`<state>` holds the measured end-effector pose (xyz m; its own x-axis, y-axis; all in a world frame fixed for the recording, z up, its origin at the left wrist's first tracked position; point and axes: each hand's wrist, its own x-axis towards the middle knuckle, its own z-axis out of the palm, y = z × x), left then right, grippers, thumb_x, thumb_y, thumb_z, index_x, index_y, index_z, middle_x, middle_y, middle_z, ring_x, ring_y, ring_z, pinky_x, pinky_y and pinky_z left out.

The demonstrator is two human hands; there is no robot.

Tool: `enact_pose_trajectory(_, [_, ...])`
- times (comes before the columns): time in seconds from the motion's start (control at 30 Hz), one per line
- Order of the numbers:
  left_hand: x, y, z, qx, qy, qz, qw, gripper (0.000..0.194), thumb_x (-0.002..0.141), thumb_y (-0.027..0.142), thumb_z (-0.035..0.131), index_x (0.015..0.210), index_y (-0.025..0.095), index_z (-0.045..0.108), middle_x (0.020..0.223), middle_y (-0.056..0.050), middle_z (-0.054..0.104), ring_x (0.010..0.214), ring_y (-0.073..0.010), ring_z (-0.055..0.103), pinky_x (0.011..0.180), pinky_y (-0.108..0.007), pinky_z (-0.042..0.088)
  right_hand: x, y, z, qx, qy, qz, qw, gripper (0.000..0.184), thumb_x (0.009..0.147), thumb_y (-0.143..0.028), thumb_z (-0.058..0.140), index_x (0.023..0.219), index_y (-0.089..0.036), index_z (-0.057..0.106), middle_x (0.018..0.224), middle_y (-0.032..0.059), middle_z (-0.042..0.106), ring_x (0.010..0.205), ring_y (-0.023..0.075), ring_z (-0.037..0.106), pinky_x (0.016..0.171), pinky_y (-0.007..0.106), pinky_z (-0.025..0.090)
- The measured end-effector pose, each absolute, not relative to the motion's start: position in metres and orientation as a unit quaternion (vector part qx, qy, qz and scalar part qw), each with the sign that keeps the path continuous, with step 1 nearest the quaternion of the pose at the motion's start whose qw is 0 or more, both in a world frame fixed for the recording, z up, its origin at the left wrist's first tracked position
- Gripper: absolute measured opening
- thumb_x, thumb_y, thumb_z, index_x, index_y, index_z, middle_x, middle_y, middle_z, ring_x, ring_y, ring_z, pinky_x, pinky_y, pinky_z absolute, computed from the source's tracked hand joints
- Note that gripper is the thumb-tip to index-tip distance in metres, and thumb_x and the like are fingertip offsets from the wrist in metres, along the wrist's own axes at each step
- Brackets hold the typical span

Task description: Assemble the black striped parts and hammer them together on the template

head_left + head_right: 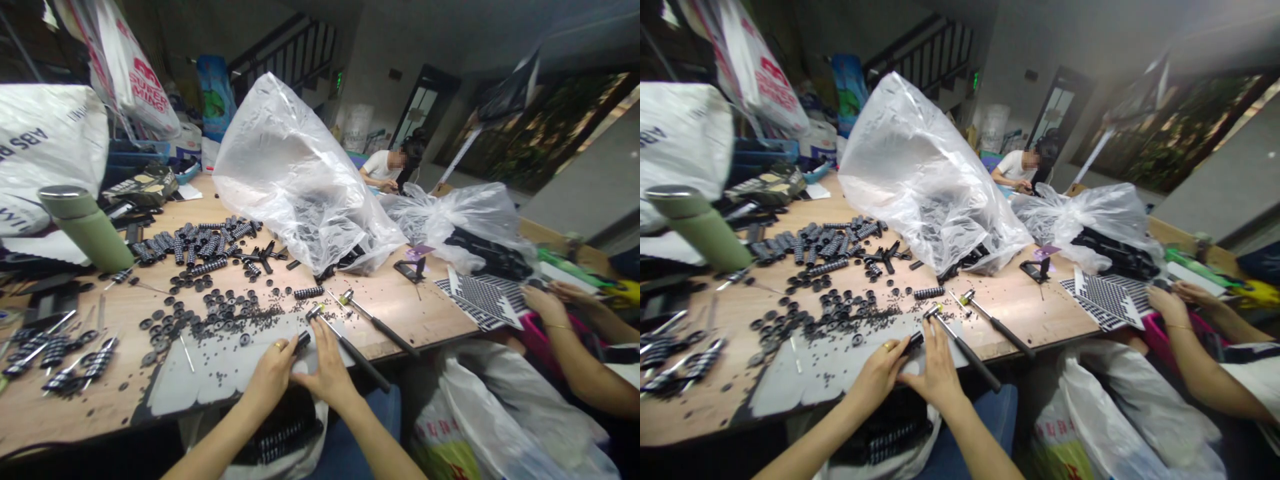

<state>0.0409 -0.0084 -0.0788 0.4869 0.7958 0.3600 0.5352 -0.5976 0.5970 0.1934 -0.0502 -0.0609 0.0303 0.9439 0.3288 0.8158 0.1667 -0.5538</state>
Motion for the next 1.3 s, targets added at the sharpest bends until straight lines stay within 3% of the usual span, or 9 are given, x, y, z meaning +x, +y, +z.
enact_pose_trajectory(0.13, [0.022, 0.003, -0.083, 0.905, 0.333, 0.248, 0.096, 0.047, 0.078, 0.001, 0.034, 0.119, 0.018, 0.05, 0.102, -0.01, 0.059, 0.092, -0.0177, 0.055, 0.08, -0.033, 0.045, 0.239, -0.057, -0.052, -0.781, -0.589, -0.042, 0.205, 0.029, 0.075, -0.03, 0.059, 0.099, -0.015, 0.056, 0.103, 0.0163, 0.053, 0.1, 0.0315, 0.048, 0.083, 0.047, 0.04])
enact_pose_trajectory(0.2, [0.018, 0.006, -0.078, 0.916, 0.33, 0.222, 0.047, 0.046, 0.077, -0.001, 0.035, 0.116, 0.017, 0.052, 0.101, -0.01, 0.061, 0.091, -0.0192, 0.055, 0.081, -0.038, 0.041, 0.251, -0.063, -0.047, -0.8, -0.582, -0.042, 0.143, 0.017, 0.081, -0.03, 0.05, 0.081, -0.015, 0.058, 0.089, 0.0142, 0.057, 0.086, 0.0276, 0.054, 0.073, 0.04, 0.043])
enact_pose_trajectory(0.37, [0.018, 0.006, -0.067, 0.922, 0.331, 0.202, -0.01, 0.044, 0.076, -0.002, 0.036, 0.112, 0.018, 0.054, 0.097, -0.009, 0.063, 0.088, -0.0203, 0.056, 0.081, -0.041, 0.035, 0.236, -0.095, -0.034, -0.767, -0.59, 0.118, 0.224, 0.037, 0.092, -0.037, 0.021, 0.077, -0.019, 0.049, 0.063, 0.0032, 0.057, 0.055, 0.0156, 0.055, 0.054, 0.024, 0.038])
enact_pose_trajectory(0.63, [0.033, -0.01, -0.067, 0.909, 0.372, 0.179, -0.055, 0.042, 0.079, 0.004, 0.034, 0.116, 0.015, 0.052, 0.104, -0.012, 0.062, 0.098, -0.0228, 0.054, 0.087, -0.042, 0.035, 0.213, -0.114, -0.032, -0.754, -0.596, 0.173, 0.214, 0.04, 0.092, -0.035, 0.016, 0.076, -0.02, 0.049, 0.058, 0.0035, 0.06, 0.053, 0.0178, 0.058, 0.048, 0.024, 0.03])
enact_pose_trajectory(0.7, [0.044, -0.018, -0.071, 0.901, 0.387, 0.185, -0.064, 0.039, 0.084, 0.02, 0.037, 0.12, 0.01, 0.048, 0.114, -0.016, 0.057, 0.11, -0.0258, 0.048, 0.094, -0.044, 0.031, 0.21, -0.112, -0.02, -0.741, -0.597, 0.182, 0.25, 0.04, 0.092, -0.038, 0.016, 0.073, -0.02, 0.047, 0.057, 0.0023, 0.057, 0.051, 0.0159, 0.055, 0.048, 0.023, 0.031])
enact_pose_trajectory(0.8, [0.057, -0.026, -0.077, 0.892, 0.401, 0.199, -0.056, 0.069, 0.079, 0.054, 0.039, 0.125, 0.003, 0.04, 0.127, -0.023, 0.045, 0.121, -0.0319, 0.037, 0.1, -0.047, 0.025, 0.201, -0.112, 0.002, -0.717, -0.603, 0.196, 0.289, 0.039, 0.092, -0.04, 0.018, 0.07, -0.021, 0.043, 0.059, 0.0013, 0.055, 0.052, 0.0143, 0.052, 0.049, 0.022, 0.032])
enact_pose_trajectory(0.9, [0.063, -0.028, -0.08, 0.89, 0.408, 0.202, -0.03, 0.089, 0.071, 0.067, 0.038, 0.127, -0.003, 0.035, 0.131, -0.028, 0.037, 0.125, -0.0352, 0.029, 0.102, -0.048, 0.022, 0.191, -0.114, 0.019, -0.696, -0.61, 0.201, 0.321, 0.036, 0.091, -0.04, 0.02, 0.071, -0.021, 0.043, 0.059, 0.0003, 0.053, 0.053, 0.0135, 0.051, 0.05, 0.021, 0.033])
enact_pose_trajectory(1.2, [0.064, -0.036, -0.088, 0.894, 0.406, 0.19, -0.01, 0.072, 0.076, 0.036, 0.04, 0.133, -0.002, 0.02, 0.136, -0.026, 0.031, 0.129, -0.0326, 0.022, 0.103, -0.051, 0.017, 0.163, -0.123, 0.037, -0.636, -0.661, 0.227, 0.327, 0.032, 0.092, -0.035, 0.023, 0.084, -0.02, 0.05, 0.064, 0.0016, 0.058, 0.056, 0.014, 0.056, 0.051, 0.021, 0.036])
enact_pose_trajectory(1.3, [0.067, -0.038, -0.09, 0.89, 0.417, 0.182, -0.017, 0.072, 0.074, 0.025, 0.039, 0.135, -0.003, 0.014, 0.137, -0.025, 0.03, 0.13, -0.0313, 0.02, 0.104, -0.05, 0.017, 0.156, -0.121, 0.013, -0.664, -0.679, 0.196, 0.246, 0.035, 0.092, -0.033, 0.02, 0.081, -0.02, 0.05, 0.067, 0.005, 0.061, 0.06, 0.017, 0.059, 0.052, 0.023, 0.037])
